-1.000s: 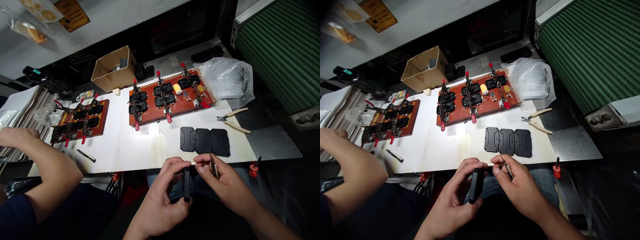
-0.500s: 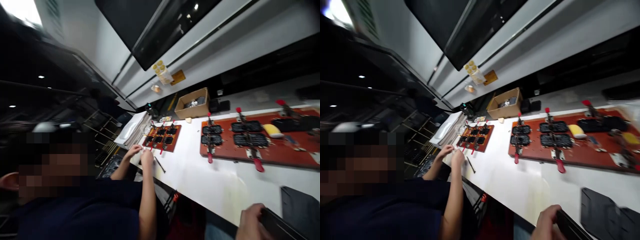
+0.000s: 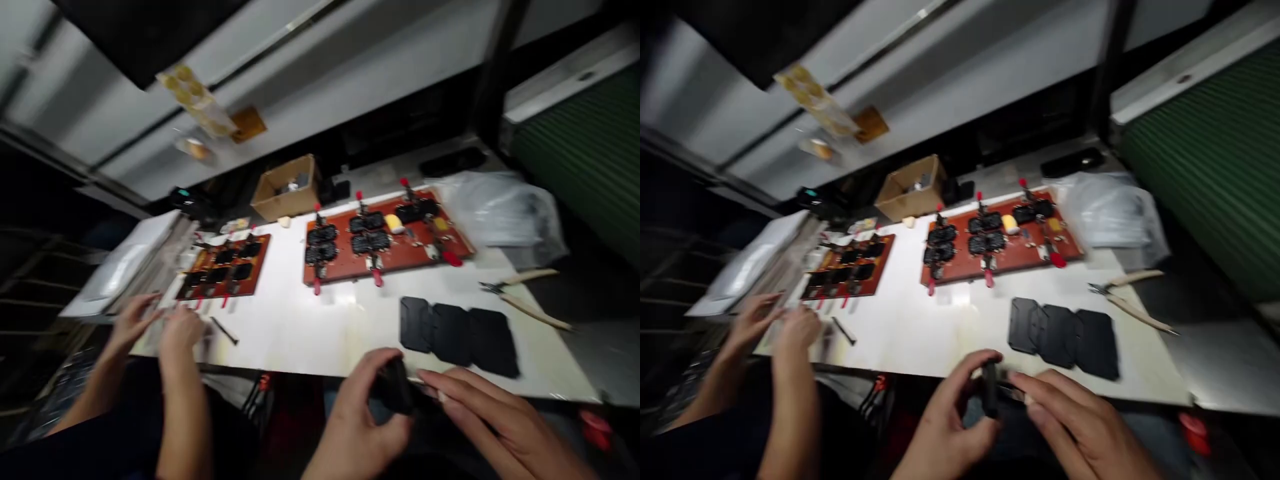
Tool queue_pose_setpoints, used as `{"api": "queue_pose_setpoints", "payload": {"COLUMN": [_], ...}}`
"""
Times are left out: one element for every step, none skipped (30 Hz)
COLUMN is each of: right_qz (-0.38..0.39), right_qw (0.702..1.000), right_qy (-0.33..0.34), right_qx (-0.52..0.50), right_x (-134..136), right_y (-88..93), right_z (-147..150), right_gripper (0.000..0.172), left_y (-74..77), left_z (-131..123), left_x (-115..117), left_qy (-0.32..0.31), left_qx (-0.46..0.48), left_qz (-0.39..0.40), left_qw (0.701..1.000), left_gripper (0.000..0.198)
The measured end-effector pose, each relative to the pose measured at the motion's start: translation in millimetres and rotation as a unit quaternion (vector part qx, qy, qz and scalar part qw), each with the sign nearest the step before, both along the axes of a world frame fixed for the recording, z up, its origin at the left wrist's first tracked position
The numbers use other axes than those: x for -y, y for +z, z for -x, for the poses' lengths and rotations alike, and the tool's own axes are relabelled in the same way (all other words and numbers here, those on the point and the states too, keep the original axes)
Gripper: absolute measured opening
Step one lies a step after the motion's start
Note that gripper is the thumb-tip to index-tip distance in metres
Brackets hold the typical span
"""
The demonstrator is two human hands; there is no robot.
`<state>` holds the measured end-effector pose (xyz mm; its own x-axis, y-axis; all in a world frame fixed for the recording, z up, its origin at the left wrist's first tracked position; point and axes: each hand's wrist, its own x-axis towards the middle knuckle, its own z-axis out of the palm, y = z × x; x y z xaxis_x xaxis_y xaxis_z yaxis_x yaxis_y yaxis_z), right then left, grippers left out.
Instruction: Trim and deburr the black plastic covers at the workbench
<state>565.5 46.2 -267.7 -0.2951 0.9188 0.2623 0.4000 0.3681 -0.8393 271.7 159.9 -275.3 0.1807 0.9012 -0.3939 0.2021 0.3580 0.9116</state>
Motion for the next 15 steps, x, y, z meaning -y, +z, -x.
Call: {"api": "queue_pose_setpoints", "payload": {"right_qz": [0.016, 0.027, 0.034, 0.036, 0.034, 0.030, 0.028, 0.027, 0.026, 0.025, 0.024, 0.022, 0.020, 0.018, 0.016], "right_qw": [0.999, 0.998, 0.996, 0.995, 0.995, 0.995, 0.996, 0.996, 0.996, 0.995, 0.995, 0.994, 0.994, 0.993, 0.993], "right_qy": [0.023, 0.049, 0.072, 0.085, 0.089, 0.087, 0.085, 0.085, 0.086, 0.089, 0.094, 0.100, 0.106, 0.111, 0.115], "right_qx": [0.023, 0.037, 0.041, 0.040, 0.035, 0.031, 0.028, 0.027, 0.027, 0.027, 0.028, 0.030, 0.033, 0.034, 0.034], "right_x": [5.2, 7.7, 8.3, 7.9, 7.1, 6.4, 6.0, 6.0, 6.3, 6.6, 6.8, 6.9, 6.8, 6.6, 6.4], "right_y": [3.1, 6.5, 9.9, 12.8, 15.1, 16.7, 17.5, 17.6, 17.1, 16.2, 15.2, 14.3, 13.7, 13.4, 13.5], "right_z": [-9.0, -14.1, -16.3, -16.3, -15.1, -13.3, -11.6, -10.4, -9.8, -9.9, -10.5, -11.4, -12.3, -13.1, -13.6], "right_gripper": [0.038, 0.042, 0.045, 0.046, 0.046, 0.045, 0.043, 0.041, 0.039, 0.038, 0.037, 0.037, 0.038, 0.039, 0.040], "left_y": [-12.7, -18.5, -18.4, -13.9, -6.4, 2.7, 12.1, 20.8, 27.8, 32.8, 35.8, 36.8, 36.4, 35.1, 33.5], "left_z": [-27.8, -49.2, -64.1, -73.1, -77.3, -78.0, -76.3, -73.5, -70.3, -67.5, -65.3, -63.9, -63.2, -63.1, -63.5], "left_x": [19.2, 38.4, 56.2, 71.5, 83.7, 92.8, 98.9, 102.6, 104.3, 104.8, 104.6, 104.3, 104.2, 104.4, 104.8], "left_qy": [-0.024, -0.043, -0.057, -0.067, -0.074, -0.080, -0.084, -0.089, -0.094, -0.098, -0.100, -0.102, -0.102, -0.102, -0.100], "left_qx": [0.009, 0.012, 0.010, 0.006, -0.001, -0.011, -0.021, -0.030, -0.035, -0.038, -0.038, -0.035, -0.032, -0.030, -0.030], "left_qz": [-0.001, -0.008, -0.016, -0.024, -0.032, -0.040, -0.048, -0.053, -0.057, -0.057, -0.056, -0.053, -0.047, -0.039, -0.032], "left_qw": [1.000, 0.999, 0.998, 0.997, 0.997, 0.996, 0.995, 0.994, 0.993, 0.993, 0.993, 0.993, 0.993, 0.994, 0.994], "left_gripper": [0.096, 0.094, 0.092, 0.089, 0.085, 0.081, 0.076, 0.073, 0.071, 0.070, 0.070, 0.070, 0.071, 0.073, 0.074]}}
